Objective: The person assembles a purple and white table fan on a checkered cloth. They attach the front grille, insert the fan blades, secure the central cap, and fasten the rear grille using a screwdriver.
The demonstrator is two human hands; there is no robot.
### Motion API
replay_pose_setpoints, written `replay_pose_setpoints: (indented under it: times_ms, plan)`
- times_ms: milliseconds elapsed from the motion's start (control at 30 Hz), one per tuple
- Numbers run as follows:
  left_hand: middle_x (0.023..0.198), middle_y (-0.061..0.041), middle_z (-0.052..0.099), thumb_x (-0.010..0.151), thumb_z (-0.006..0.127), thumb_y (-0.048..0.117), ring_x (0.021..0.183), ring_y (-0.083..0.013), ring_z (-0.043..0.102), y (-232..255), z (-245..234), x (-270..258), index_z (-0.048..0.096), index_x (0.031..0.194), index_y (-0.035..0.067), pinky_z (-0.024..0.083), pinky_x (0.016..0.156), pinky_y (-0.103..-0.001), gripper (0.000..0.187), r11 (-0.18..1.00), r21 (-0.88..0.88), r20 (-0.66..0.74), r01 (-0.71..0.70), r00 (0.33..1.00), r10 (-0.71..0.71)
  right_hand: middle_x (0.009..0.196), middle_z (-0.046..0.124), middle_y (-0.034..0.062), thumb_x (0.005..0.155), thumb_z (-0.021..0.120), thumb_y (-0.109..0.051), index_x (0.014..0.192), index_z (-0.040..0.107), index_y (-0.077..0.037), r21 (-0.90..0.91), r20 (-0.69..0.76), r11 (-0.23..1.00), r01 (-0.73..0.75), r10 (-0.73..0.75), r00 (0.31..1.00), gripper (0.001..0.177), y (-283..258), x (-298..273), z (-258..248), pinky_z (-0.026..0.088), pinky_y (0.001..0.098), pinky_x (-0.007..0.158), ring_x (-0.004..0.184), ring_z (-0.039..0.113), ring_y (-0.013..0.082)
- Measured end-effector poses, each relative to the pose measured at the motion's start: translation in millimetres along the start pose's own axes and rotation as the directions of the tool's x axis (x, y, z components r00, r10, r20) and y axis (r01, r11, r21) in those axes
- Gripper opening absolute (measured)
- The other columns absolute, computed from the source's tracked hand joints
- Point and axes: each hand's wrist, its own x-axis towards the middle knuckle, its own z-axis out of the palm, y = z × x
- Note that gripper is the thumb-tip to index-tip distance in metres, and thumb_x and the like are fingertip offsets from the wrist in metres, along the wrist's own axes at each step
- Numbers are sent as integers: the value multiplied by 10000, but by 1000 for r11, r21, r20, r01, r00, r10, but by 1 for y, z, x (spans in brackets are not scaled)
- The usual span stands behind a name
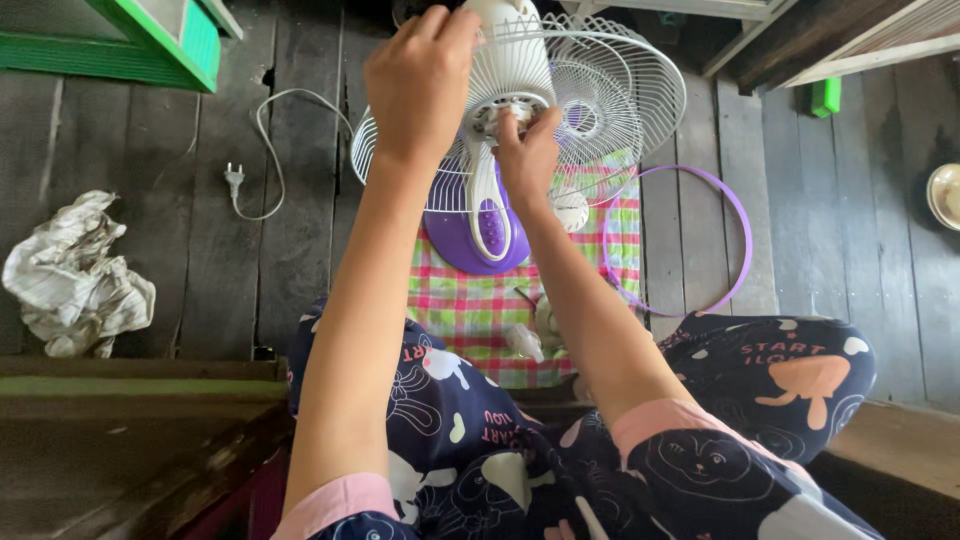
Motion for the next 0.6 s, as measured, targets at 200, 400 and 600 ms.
replay_pose_setpoints:
  times_ms: [200, 400, 600]
  plan:
    - [878, -10, 683, 883, 802, 106, 828, -244, 698, -5, -2, -4, 673, 943, 124, 550, 682, -380, 143, 995, -65, 22, 74, 997, -73, 807, 711, 168, 969, 667, -376, 1056, 415, -20, 55, 30, 998, -11, 9, 1000, 445, -4, -8, -1, 593, 338, 504, 565, 724, 201]
    - [924, -40, 708, 836, 861, 213, 851, -283, 710, -1, -15, 10, 708, 992, 114, 546, 669, -419, 240, 985, -111, 199, 135, 974, -111, 764, 662, 96, 939, 661, -356, 1035, 395, -49, 377, 349, 789, -485, 364, 863, 418, -14, -11, -9, 627, 378, 542, 588, 699, 236]
    - [1022, -91, 726, 811, 898, 391, 929, -292, 731, 21, -4, 36, 723, 1041, 94, 575, 720, -408, 414, 970, -195, 189, -145, 965, 182, 654, 529, 21, 931, 651, -134, 881, 530, -66, 307, 639, 542, -782, 491, 592, 147, -3, 13, -23, 474, 300, 476, 550, 572, 159]
